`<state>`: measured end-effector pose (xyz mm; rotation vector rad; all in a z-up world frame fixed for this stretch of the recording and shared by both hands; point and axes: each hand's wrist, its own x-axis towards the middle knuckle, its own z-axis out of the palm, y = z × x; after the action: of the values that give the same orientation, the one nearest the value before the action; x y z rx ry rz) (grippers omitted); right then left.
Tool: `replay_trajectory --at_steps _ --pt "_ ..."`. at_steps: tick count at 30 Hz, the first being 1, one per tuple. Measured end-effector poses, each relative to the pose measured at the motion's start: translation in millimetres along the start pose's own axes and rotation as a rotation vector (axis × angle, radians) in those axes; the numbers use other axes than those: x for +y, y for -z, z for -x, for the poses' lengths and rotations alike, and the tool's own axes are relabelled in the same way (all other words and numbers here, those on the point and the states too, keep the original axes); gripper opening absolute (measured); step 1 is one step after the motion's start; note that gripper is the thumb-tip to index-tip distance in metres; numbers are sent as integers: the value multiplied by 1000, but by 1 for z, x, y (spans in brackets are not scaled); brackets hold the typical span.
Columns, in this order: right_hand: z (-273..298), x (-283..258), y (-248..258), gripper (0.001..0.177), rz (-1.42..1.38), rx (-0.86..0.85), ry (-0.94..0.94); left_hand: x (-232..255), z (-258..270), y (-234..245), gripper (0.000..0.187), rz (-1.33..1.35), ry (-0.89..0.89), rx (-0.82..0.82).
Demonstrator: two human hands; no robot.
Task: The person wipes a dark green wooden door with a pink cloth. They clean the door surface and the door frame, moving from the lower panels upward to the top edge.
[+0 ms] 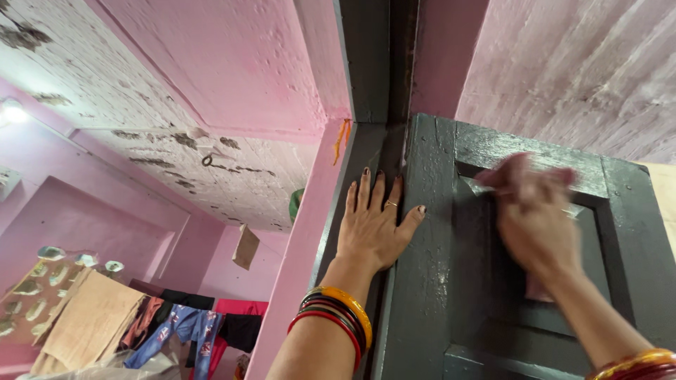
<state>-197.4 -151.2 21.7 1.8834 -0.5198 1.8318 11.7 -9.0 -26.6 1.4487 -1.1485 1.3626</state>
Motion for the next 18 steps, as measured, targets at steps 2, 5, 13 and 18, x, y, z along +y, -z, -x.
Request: replay_trajectory --at_steps 2,5,13,18 --pt "7 -7 -3 59 -54 2 222 0 1 -2 83 -17 -3 33" --pt "5 8 -10 45 116 197 591 1 1 -2 83 8 -2 43" --pt "8 -6 3 62 -217 -30 -144 0 5 1 80 24 -13 23" --pt "11 -24 -4 64 -7 72 526 0 7 -3 79 17 -11 74"
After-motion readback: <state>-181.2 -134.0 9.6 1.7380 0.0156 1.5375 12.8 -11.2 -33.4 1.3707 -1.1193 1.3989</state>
